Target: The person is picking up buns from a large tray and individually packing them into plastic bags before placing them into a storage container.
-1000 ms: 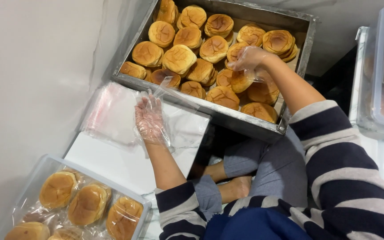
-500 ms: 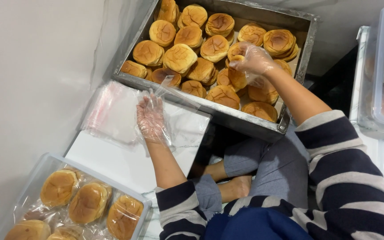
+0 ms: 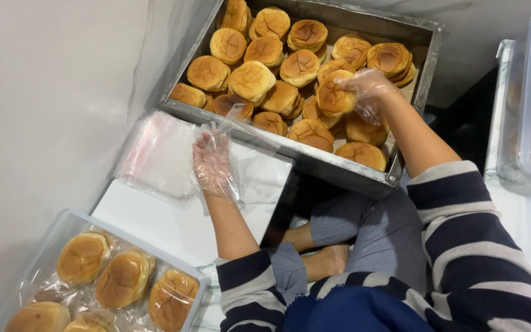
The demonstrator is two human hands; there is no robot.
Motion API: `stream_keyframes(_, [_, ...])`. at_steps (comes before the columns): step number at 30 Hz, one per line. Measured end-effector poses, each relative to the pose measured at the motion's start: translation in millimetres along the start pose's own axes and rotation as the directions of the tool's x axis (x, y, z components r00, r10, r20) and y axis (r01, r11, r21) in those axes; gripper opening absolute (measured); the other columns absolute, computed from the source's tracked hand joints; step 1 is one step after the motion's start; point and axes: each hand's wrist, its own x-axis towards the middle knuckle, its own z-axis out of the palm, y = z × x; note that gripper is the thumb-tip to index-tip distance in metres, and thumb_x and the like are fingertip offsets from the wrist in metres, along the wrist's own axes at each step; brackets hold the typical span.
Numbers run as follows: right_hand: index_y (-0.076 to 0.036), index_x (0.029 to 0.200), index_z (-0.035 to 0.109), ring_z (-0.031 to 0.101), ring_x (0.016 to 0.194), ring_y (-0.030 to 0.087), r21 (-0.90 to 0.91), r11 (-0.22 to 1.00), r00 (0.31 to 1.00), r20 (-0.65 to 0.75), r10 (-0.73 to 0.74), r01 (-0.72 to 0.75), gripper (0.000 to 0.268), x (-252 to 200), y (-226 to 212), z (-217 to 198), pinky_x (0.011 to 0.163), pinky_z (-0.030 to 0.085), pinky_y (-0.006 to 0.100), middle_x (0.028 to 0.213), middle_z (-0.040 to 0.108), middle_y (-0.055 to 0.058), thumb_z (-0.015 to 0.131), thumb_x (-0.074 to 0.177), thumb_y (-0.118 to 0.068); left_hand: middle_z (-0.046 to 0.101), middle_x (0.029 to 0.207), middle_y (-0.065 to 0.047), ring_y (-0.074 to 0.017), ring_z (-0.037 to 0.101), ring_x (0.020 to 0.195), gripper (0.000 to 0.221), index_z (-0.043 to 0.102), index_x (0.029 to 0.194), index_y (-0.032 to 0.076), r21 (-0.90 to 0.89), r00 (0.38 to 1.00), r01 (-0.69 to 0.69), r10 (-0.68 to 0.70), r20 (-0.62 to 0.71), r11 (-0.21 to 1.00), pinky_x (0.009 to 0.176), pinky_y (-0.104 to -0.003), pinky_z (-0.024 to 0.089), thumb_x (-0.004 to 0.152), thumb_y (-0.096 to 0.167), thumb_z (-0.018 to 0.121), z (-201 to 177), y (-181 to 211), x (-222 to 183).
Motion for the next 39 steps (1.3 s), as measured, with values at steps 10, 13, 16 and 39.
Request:
stream_keyframes(10, [-0.011,0.115,0.052,0.063,0.088,0.018,0.656,0.721,0.908,0.408,-0.091,-0.223,0.046,52,-18,29,0.074,0.053,0.035,0.101,0.061,0.006,0.068,0.073,-0.020,0.061,0.102,-0.011,-0.0301,0.052,0.107,0.030,0.060,0.087,0.007,0.029,0.996,-0.018,0.021,-0.082,0.999,0.095,-0.051,0.040,0.090,0.028,0.039,3,-2,-2])
stream_keyframes(13, [-0.011,0.112,0.053,0.063,0.090,0.022,0.732,0.608,0.865,0.481,-0.141,-0.308,0.041,13,-48,44,0.078,0.052,0.040,0.105,0.060,0.008,0.063,0.074,-0.022,0.062,0.101,-0.009,-0.0287,0.053,0.105,0.028,0.059,0.086,0.009,0.100,0.992,-0.051,0.062,-0.109,0.994,0.094,-0.048,0.042,0.090,0.028,0.039,12,-8,-6])
stream_keyframes(16, [-0.009,0.109,0.054,0.064,0.085,0.022,0.739,0.593,0.849,0.501,-0.167,-0.319,0.036,9,-39,62,0.075,0.053,0.039,0.101,0.061,0.010,0.061,0.076,-0.021,0.061,0.101,-0.010,-0.0295,0.053,0.105,0.028,0.060,0.085,0.008,0.100,0.990,-0.059,0.071,-0.124,0.993,0.094,-0.048,0.042,0.090,0.027,0.041,14,-8,-7])
stream_keyframes(39, [0.002,0.098,0.056,0.056,0.050,0.015,0.665,0.706,0.803,0.545,-0.239,-0.242,0.026,-34,-64,62,0.041,0.047,0.026,0.069,0.057,0.009,0.063,0.074,-0.007,0.059,0.105,-0.009,-0.0277,0.052,0.106,0.032,0.059,0.092,0.009,0.127,0.987,-0.065,0.083,-0.138,0.990,0.094,-0.047,0.043,0.091,0.033,0.037,14,-14,-9])
